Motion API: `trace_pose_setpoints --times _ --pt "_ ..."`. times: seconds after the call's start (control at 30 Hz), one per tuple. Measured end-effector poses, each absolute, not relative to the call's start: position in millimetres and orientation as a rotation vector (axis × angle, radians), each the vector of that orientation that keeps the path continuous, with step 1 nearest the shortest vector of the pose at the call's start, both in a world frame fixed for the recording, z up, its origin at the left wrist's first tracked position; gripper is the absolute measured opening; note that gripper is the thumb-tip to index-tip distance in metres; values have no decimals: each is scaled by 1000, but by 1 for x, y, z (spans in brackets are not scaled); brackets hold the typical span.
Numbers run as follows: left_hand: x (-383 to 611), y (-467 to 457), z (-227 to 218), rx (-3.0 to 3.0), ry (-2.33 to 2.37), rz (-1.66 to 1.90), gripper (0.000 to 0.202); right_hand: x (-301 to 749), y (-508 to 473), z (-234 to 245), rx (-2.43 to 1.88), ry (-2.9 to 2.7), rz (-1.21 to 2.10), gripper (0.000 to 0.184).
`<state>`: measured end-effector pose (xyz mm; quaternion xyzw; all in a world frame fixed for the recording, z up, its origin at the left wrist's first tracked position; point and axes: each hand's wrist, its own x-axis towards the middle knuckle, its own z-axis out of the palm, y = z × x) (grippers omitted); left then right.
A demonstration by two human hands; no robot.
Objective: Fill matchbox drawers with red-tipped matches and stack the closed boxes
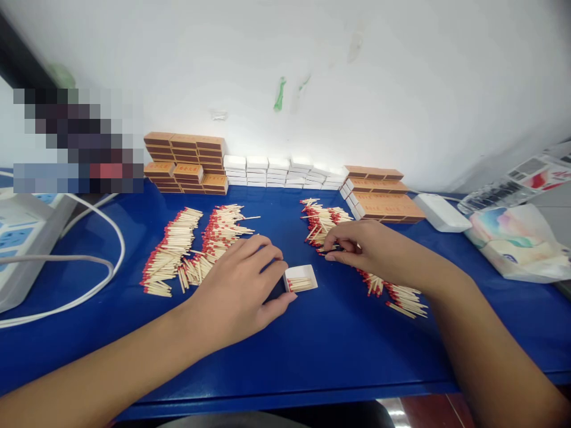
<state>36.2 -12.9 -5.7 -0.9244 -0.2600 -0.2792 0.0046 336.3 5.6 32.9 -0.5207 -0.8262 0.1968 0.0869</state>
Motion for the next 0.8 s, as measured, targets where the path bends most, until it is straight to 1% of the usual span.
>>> trace_pose_setpoints --times 0.1,0.4,0.63,0.8 --pt "36 -13 -6 -2904 -817 -869 23 336 6 34 -1529 -2454 604 19" --pt "36 -13 -5 -2905 -815 -872 23 340 8 32 -1557 -2468 615 18" --pt "36 -13 -6 -2906 -814 -871 23 330 8 33 -1596 -2467 590 25" --pt "36 -12 -6 -2892 -822 -874 22 323 1 37 -1484 -2438 578 29"
